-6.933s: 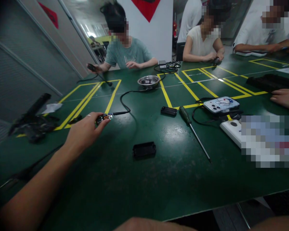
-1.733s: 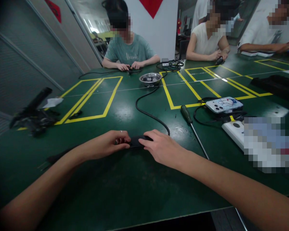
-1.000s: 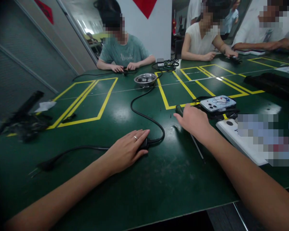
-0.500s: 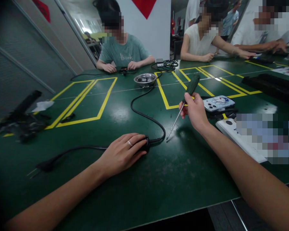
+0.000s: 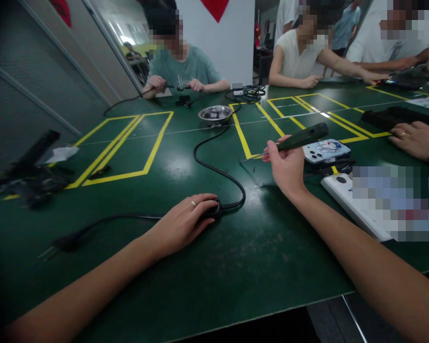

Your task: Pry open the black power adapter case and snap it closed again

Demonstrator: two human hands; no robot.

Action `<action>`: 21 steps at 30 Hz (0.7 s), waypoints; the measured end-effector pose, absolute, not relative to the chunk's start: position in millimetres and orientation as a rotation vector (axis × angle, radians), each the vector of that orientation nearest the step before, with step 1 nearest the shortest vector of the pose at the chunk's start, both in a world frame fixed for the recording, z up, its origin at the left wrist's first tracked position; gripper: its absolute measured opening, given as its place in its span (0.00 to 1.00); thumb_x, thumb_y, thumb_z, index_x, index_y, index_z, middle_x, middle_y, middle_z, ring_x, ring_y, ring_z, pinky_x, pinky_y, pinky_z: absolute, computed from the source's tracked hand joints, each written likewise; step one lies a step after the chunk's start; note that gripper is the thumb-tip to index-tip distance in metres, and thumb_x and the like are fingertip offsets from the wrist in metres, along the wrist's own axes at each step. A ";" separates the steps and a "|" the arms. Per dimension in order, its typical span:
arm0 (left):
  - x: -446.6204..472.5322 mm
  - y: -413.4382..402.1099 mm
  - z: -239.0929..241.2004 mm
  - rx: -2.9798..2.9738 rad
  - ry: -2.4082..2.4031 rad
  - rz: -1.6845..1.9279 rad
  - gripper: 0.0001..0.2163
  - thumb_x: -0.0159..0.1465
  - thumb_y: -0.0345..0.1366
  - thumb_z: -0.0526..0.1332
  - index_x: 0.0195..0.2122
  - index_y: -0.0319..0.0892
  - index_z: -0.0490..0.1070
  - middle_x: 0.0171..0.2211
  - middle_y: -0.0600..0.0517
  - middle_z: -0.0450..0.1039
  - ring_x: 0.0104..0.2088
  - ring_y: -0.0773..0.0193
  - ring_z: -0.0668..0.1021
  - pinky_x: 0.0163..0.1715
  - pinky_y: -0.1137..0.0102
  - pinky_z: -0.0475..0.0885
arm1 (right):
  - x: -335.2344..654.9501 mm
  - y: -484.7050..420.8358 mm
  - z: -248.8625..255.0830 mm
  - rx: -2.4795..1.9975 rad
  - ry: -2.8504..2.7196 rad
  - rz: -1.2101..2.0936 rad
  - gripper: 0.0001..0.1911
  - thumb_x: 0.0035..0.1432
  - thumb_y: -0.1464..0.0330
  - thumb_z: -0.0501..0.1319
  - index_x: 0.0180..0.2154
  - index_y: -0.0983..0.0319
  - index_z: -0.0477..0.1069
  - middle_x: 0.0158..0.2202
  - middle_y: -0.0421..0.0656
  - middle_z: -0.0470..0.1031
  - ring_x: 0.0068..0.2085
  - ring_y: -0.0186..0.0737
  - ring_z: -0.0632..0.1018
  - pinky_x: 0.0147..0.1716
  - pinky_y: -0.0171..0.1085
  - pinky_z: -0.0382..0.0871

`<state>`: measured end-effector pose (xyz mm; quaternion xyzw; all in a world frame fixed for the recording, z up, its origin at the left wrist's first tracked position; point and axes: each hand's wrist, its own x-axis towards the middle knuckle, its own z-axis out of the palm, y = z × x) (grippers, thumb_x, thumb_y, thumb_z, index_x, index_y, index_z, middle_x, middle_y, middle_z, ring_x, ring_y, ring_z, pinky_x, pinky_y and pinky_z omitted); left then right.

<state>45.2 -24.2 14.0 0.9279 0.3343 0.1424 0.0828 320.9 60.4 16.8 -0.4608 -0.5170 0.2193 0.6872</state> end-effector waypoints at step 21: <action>44.8 -24.3 14.4 2.730 1.019 0.388 0.16 0.68 0.36 0.54 0.56 0.39 0.59 0.55 0.41 0.65 0.52 0.53 0.71 0.52 0.55 0.69 | 309.5 38.1 40.7 -0.919 -0.974 0.675 0.06 0.58 0.63 0.57 0.32 0.55 0.60 0.21 0.35 0.69 0.18 0.35 0.71 0.16 0.36 0.67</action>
